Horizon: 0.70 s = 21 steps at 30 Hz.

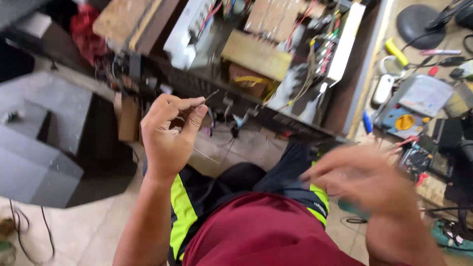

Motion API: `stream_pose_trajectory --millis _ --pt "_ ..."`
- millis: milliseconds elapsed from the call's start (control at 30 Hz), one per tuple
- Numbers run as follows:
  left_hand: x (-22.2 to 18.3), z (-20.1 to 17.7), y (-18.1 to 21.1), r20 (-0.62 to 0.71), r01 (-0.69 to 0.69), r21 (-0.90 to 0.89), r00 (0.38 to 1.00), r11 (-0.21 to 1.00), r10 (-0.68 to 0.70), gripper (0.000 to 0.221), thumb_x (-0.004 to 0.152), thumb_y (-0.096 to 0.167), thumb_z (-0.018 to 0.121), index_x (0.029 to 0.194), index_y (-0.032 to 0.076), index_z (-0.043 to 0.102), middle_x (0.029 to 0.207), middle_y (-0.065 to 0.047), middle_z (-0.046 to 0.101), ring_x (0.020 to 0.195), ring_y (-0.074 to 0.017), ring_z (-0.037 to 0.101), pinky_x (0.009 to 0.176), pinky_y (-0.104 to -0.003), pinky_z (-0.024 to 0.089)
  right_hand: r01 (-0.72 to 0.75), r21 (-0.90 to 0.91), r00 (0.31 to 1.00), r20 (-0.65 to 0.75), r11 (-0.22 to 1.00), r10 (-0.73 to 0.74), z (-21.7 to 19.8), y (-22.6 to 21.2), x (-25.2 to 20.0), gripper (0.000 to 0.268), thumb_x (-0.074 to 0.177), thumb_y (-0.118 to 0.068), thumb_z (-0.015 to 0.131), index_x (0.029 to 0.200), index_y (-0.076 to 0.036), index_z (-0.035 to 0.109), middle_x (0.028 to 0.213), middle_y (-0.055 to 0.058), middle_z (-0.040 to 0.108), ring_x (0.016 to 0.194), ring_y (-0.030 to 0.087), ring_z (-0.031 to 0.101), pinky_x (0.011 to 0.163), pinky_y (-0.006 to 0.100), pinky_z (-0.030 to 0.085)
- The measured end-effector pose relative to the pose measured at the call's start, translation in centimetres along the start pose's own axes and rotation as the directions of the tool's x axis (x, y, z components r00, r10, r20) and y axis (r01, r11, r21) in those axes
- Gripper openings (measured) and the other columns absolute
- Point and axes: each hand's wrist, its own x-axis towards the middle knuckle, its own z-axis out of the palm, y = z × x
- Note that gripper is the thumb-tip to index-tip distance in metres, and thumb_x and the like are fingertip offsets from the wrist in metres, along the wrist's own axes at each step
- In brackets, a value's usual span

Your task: Repairing an electronic device by stripping wires and soldering them to internal components.

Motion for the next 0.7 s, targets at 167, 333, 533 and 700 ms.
stream_pose_trajectory --millis 167,333,533,700 --pt "-7.8 1.0 -5.9 -0.065 0.199 -0.064 0.977 0.978 -0.203 0.009 0.089 0.008 0.084 0.096 0.012 0.081 0.079 -0.006 0.068 0.067 -0.0157 0.068 0.057 -0.025 0.056 -0.345 0.297 0.838 0.525 0.890 0.150 23.2 9.8 1.9 0.018 0.094 -0.014 0.062 0.093 -0.002 0.076 0.075 0.020 0.077 0.073 0.039 0.074 0.075 0.049 0.058" --pt "-13.8 3.4 -11.6 0.192 0.734 -0.142 0.679 0.665 -0.709 0.015 0.087 0.019 0.083 0.100 0.013 0.081 0.087 -0.011 0.073 0.081 -0.0183 0.071 0.068 -0.037 0.060 -0.858 0.238 0.513 0.319 0.456 0.797 39.1 27.4 6.3 0.110 0.073 -0.032 0.093 0.162 -0.010 0.031 0.152 0.022 0.052 0.129 0.035 0.062 0.077 0.049 0.066" --pt "-13.6 9.5 -22.3 0.197 0.830 -0.374 0.507 0.414 -0.839 0.021 0.092 0.016 0.075 0.099 -0.003 0.071 0.092 -0.019 0.068 0.082 -0.0230 0.068 0.071 -0.035 0.062 -0.867 0.275 0.491 0.336 0.415 0.804 42.0 30.3 7.3 0.075 0.078 -0.039 0.090 0.144 -0.024 0.058 0.152 0.013 0.054 0.134 0.033 0.057 0.088 0.057 0.061" --pt "-19.4 16.7 -32.7 0.399 0.844 -0.529 0.158 -0.086 -0.903 0.023 0.098 0.029 0.068 0.113 0.013 0.062 0.111 -0.009 0.064 0.096 -0.0302 0.067 0.078 -0.048 0.061 -0.793 0.539 0.539 0.402 0.284 0.740 40.7 22.3 4.9 0.028 0.094 -0.029 0.071 0.117 -0.015 0.069 0.114 0.005 0.068 0.107 0.019 0.066 0.086 0.044 0.058"
